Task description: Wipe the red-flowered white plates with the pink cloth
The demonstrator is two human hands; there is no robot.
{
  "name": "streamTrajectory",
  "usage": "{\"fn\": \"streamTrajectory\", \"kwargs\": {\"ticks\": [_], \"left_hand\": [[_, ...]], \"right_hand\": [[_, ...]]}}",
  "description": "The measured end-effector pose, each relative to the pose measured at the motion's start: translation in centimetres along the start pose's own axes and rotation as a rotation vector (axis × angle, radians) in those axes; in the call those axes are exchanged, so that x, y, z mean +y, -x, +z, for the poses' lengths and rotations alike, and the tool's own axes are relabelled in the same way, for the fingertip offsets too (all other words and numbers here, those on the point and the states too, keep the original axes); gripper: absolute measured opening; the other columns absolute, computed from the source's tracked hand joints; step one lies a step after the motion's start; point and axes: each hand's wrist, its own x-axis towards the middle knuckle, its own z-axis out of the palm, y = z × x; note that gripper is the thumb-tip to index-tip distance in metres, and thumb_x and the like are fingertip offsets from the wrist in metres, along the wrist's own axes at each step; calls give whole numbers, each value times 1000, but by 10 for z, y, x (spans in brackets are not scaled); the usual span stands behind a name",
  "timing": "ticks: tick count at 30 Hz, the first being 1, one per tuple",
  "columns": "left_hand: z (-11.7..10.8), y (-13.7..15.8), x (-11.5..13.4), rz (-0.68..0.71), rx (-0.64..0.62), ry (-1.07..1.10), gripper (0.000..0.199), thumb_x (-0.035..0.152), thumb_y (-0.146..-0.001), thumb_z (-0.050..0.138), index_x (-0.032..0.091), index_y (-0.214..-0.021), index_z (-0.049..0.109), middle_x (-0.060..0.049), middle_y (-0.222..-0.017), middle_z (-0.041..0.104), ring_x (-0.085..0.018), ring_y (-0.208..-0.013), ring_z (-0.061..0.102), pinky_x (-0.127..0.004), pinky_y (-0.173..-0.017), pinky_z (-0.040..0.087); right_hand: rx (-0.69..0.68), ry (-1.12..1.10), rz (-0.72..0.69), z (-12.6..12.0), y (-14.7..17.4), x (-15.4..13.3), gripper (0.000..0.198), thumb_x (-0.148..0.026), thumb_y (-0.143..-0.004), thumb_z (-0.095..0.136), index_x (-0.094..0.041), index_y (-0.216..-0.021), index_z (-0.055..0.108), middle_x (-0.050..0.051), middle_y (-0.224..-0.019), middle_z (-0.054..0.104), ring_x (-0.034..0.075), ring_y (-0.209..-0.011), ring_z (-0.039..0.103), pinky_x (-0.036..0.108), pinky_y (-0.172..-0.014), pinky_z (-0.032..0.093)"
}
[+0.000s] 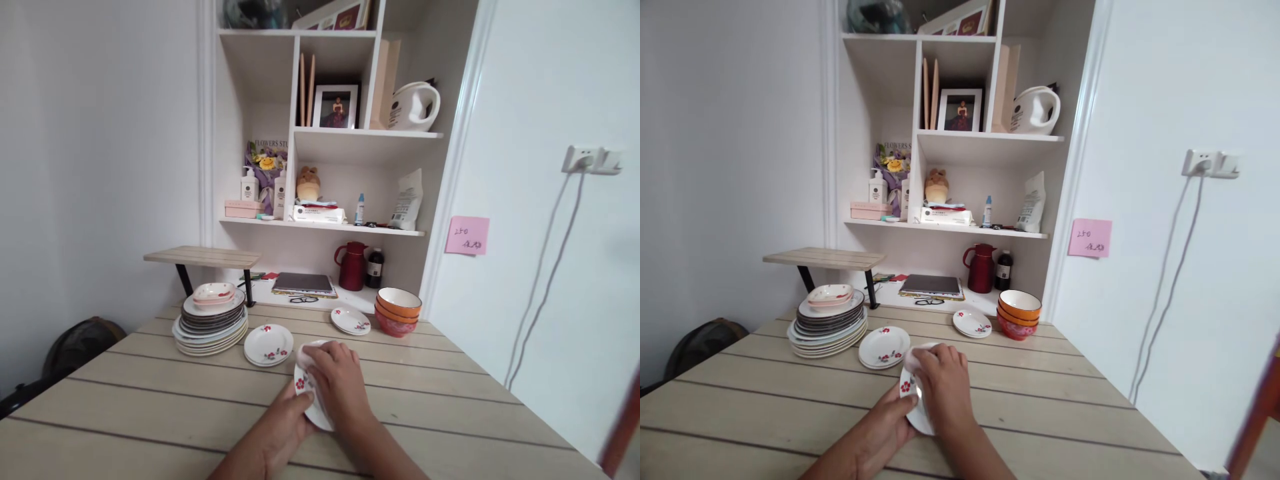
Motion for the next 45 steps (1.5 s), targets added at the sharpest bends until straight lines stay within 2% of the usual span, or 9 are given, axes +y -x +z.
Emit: {"fn": "streamTrajectory", "kwargs": {"ticks": [4, 10, 16, 22, 29, 35, 37, 42, 45], "left_hand": [[-1, -1, -1, 42, 47, 75, 68, 19, -73, 73, 23, -137, 50, -13, -123, 66, -28, -115, 59, -39, -98, 40], [0, -2, -1, 20, 53, 37, 69, 20, -71, 75, 22, -136, 51, -13, -120, 67, -29, -115, 58, -40, -98, 40], [-6, -2, -2, 8, 74, 86, 69, 21, -71, 74, 21, -135, 51, -14, -122, 66, -30, -117, 58, -41, -99, 41], [-5, -1, 2, -14, 91, 52, 71, 21, -70, 76, 21, -135, 49, -13, -125, 64, -30, -118, 57, -40, -99, 41], [-3, 0, 1, -24, 101, 76, 73, 21, -69, 76, 21, -137, 49, -15, -126, 63, -31, -119, 57, -41, -99, 41], [1, -1, 3, -19, 129, 61, 78, 20, -68, 77, 25, -139, 46, -12, -125, 64, -30, -116, 58, -39, -98, 42], [2, 0, 4, -35, 126, 43, 76, 21, -69, 77, 24, -138, 47, -12, -123, 65, -29, -115, 59, -39, -97, 42], [4, 4, 5, -27, 134, 26, 63, 22, -72, 75, 22, -132, 54, -13, -119, 67, -29, -114, 59, -39, -96, 41], [6, 4, 6, -14, 120, 22, 61, 21, -71, 75, 21, -129, 56, -13, -117, 67, -29, -113, 59, -39, -94, 42]], "right_hand": [[20, 36, 120, -2, 4, 6, 32, -18, -89, 59, -37, -115, 66, 3, -98, 63, 22, -92, 52, 35, -80, 32], [-41, -44, -48, 4, 5, -10, 37, -14, -85, 63, -38, -113, 66, 2, -103, 65, 21, -93, 52, 35, -81, 31], [14, 38, 160, -2, 1, 6, 28, -21, -88, 61, -36, -111, 67, 3, -96, 64, 22, -92, 51, 35, -80, 30], [-58, -31, -27, 2, 5, -12, 36, -16, -84, 64, -38, -112, 66, 1, -102, 64, 21, -95, 51, 34, -82, 30], [12, 64, 165, -7, -1, 12, 28, -24, -88, 62, -37, -112, 68, 4, -95, 62, 22, -91, 51, 35, -80, 29], [-75, -79, 43, -1, 4, -1, 28, -22, -87, 62, -37, -109, 69, 3, -96, 62, 21, -93, 50, 35, -81, 29], [-55, -85, 43, -2, -2, 0, 27, -24, -88, 62, -38, -110, 69, 3, -96, 62, 21, -92, 50, 36, -82, 28], [30, -22, 223, -6, -3, 4, 27, -26, -89, 61, -37, -112, 68, 3, -94, 62, 22, -92, 50, 36, -81, 29], [-6, -55, 179, -2, 3, -7, 28, -25, -88, 62, -38, -111, 68, 2, -95, 62, 21, -93, 51, 36, -83, 29]]}}
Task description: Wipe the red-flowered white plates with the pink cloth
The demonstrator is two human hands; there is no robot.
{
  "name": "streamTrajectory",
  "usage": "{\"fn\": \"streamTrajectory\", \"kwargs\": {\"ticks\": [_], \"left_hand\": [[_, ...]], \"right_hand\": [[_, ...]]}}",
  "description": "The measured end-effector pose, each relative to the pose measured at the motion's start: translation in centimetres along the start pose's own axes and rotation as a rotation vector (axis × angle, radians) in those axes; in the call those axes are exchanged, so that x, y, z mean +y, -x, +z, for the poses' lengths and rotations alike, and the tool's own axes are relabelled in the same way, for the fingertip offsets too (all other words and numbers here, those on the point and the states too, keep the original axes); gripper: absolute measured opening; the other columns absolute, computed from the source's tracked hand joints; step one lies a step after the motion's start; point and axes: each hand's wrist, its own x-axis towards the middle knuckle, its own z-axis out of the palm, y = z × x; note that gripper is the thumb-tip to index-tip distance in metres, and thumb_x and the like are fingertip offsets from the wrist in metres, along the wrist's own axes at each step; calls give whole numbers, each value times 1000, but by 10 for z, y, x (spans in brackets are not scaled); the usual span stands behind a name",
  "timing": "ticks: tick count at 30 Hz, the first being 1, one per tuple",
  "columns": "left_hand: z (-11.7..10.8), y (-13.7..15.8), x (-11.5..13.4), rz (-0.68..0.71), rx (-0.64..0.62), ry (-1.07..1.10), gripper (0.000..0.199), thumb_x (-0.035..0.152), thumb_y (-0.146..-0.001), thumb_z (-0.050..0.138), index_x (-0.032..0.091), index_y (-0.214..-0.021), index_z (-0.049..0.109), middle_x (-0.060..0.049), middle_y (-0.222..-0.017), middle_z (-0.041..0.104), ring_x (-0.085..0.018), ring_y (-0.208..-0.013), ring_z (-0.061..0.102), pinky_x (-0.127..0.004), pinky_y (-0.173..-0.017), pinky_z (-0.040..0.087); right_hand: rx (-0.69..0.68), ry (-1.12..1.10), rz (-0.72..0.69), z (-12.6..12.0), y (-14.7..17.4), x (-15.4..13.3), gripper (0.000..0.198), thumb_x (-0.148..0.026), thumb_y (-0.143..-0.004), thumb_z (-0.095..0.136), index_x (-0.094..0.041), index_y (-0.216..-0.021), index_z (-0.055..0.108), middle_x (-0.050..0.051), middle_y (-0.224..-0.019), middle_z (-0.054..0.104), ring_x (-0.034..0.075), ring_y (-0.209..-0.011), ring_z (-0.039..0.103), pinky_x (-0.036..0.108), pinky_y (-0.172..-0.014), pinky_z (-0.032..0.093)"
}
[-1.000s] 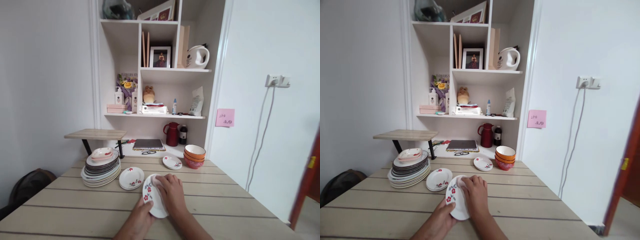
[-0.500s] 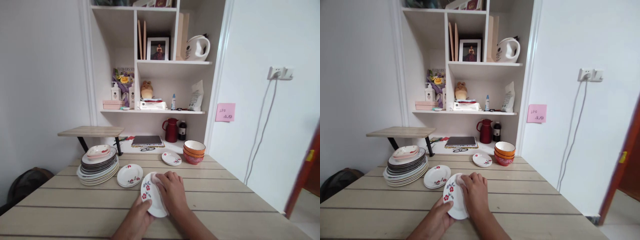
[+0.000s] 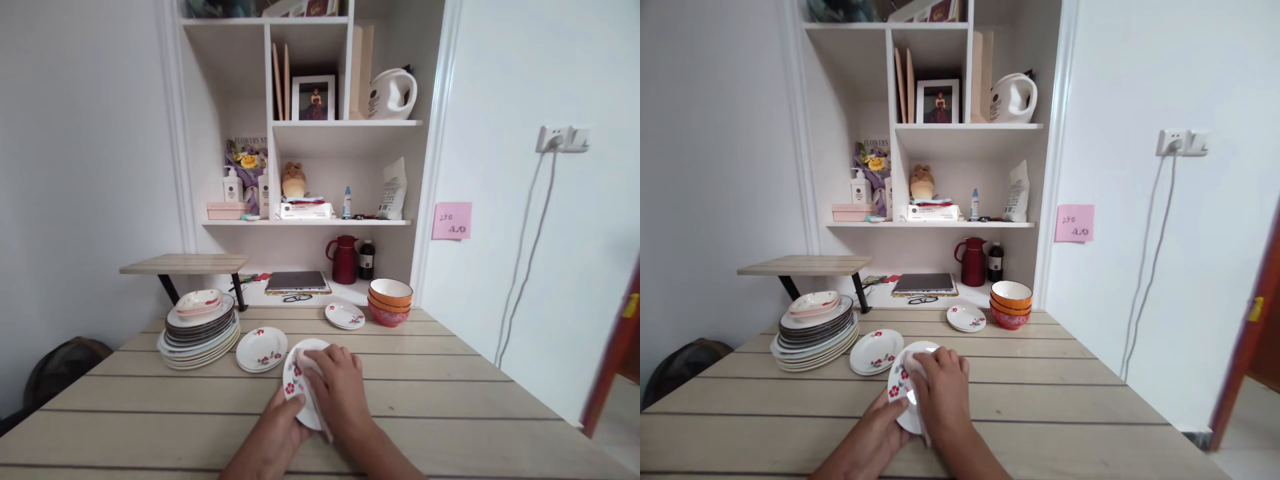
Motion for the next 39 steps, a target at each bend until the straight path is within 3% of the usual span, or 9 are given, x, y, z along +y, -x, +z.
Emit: {"fn": "streamTrajectory", "kwargs": {"ticks": [4, 9, 15, 18, 22, 28, 33, 39], "left_hand": [[2, 0, 1, -20, -32, -12, 61, 20, -71, 74, 21, -129, 55, -12, -116, 67, -29, -112, 60, -39, -93, 43], [-1, 1, 0, -4, -40, 29, 60, 16, -74, 70, 20, -132, 54, -13, -117, 68, -27, -111, 61, -39, -97, 42], [0, 0, 2, 9, -66, -15, 61, 18, -76, 71, 22, -134, 53, -12, -115, 68, -28, -104, 64, -41, -94, 44], [-2, -2, 2, -24, -78, -19, 54, 18, -77, 69, 18, -129, 56, -14, -113, 69, -28, -102, 64, -43, -94, 45], [-4, 0, 1, -11, -59, 28, 54, 17, -78, 68, 17, -130, 55, -15, -118, 67, -28, -109, 62, -43, -98, 43], [-5, 2, 3, 0, -92, 50, 50, 27, -81, 70, 19, -129, 56, -15, -125, 64, -28, -113, 60, -44, -97, 44], [-6, -1, 2, -27, -133, 50, 52, 30, -83, 69, 22, -132, 53, -14, -128, 63, -28, -115, 60, -44, -99, 43], [-10, -5, 2, -2, -57, 100, 60, 31, -84, 69, 25, -139, 47, -12, -126, 64, -25, -113, 61, -39, -97, 45]], "right_hand": [[-50, 3, -133, 2, -4, -6, 25, -29, -88, 62, -39, -111, 68, 2, -98, 63, 21, -96, 51, 36, -86, 30], [41, 146, -7, -6, -6, 10, 25, -33, -93, 55, -33, -114, 68, 7, -95, 62, 24, -94, 49, 38, -81, 29], [-46, 19, -151, 1, 1, -3, 17, -30, -89, 60, -33, -101, 72, 3, -91, 62, 20, -91, 50, 35, -82, 29], [1, 25, -88, -4, -12, 7, 17, -34, -91, 58, -30, -97, 73, 4, -92, 62, 21, -91, 50, 35, -83, 29], [59, 91, 59, -13, -11, 25, 25, -37, -93, 53, -29, -109, 71, 7, -96, 62, 23, -93, 50, 36, -81, 30], [-68, 35, -141, -1, 7, 5, 21, -30, -91, 57, -34, -106, 71, 4, -92, 62, 21, -89, 49, 35, -81, 30], [45, 84, -54, -2, -9, 15, 23, -32, -89, 60, -34, -110, 71, 4, -100, 62, 22, -95, 49, 37, -86, 29], [-17, 51, -44, 7, 3, 11, 25, -28, -88, 60, -32, -111, 70, 6, -98, 63, 23, -95, 51, 38, -86, 31]]}}
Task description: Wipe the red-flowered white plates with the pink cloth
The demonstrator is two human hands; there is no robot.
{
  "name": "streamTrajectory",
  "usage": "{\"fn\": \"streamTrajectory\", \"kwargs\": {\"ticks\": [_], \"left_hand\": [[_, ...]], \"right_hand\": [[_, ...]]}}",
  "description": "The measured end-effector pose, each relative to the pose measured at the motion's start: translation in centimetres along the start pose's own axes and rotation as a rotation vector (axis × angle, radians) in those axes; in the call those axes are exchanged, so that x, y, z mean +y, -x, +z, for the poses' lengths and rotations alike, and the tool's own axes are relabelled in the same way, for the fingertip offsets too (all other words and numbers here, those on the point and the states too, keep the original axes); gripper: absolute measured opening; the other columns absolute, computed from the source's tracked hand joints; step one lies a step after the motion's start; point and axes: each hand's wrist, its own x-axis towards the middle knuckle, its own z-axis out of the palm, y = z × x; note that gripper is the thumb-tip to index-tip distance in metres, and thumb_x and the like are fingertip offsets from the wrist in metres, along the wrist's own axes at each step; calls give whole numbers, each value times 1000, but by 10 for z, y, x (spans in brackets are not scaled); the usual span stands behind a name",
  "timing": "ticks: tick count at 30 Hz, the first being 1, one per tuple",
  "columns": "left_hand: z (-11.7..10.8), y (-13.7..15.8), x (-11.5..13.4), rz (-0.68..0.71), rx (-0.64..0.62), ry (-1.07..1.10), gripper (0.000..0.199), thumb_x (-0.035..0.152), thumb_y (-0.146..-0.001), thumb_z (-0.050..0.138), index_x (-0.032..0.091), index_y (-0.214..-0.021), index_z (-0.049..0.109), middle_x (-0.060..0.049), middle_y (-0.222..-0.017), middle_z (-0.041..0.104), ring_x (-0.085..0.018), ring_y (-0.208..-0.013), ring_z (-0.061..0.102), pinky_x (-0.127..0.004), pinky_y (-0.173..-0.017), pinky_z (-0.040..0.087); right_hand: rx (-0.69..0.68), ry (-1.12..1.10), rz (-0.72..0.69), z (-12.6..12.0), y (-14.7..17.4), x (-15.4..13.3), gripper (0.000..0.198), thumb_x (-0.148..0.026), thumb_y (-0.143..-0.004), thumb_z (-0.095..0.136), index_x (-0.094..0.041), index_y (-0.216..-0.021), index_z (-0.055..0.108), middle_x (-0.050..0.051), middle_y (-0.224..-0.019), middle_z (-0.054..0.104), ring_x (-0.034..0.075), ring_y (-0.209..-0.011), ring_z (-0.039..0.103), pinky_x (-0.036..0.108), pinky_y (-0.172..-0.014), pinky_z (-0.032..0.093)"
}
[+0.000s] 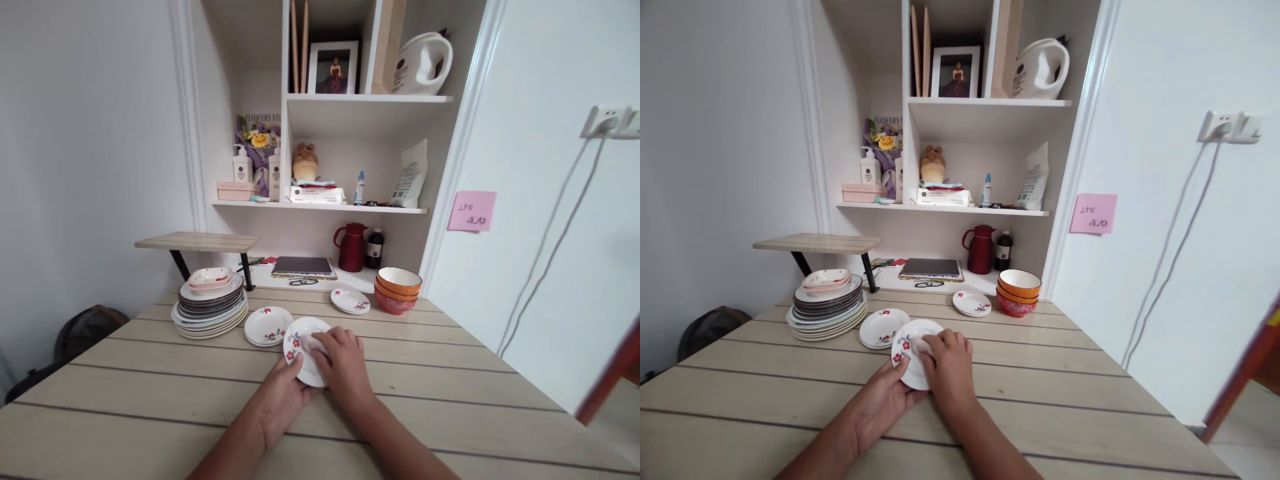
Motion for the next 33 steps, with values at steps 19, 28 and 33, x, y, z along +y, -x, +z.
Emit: {"fn": "streamTrajectory", "kwargs": {"ticks": [19, 28, 33], "left_hand": [[0, -1, 9, 54, 11, 14, 53, 35, -83, 69, 19, -132, 55, -12, -119, 69, -27, -110, 63, -38, -96, 45], [3, -1, 8, 22, 73, -88, 60, 36, -77, 75, 15, -129, 55, -16, -118, 68, -30, -112, 61, -39, -97, 43], [-9, -12, -2, 174, 212, -207, 89, 29, -68, 81, 27, -145, 36, -13, -133, 58, -30, -114, 58, -37, -93, 45]], "right_hand": [[-470, -1534, 886, -28, -6, 20, 62, -69, -83, 51, -18, -117, 62, 13, -111, 67, 23, -86, 67, 41, -80, 53], [-387, -1708, 978, -14, 7, -2, 28, -29, -87, 62, -11, -108, 63, 11, -97, 74, 21, -86, 70, 35, -86, 53], [-263, -1733, 1137, -10, 5, 2, 21, -24, -89, 55, -13, -106, 61, 9, -86, 74, 22, -80, 71, 39, -83, 55]]}}
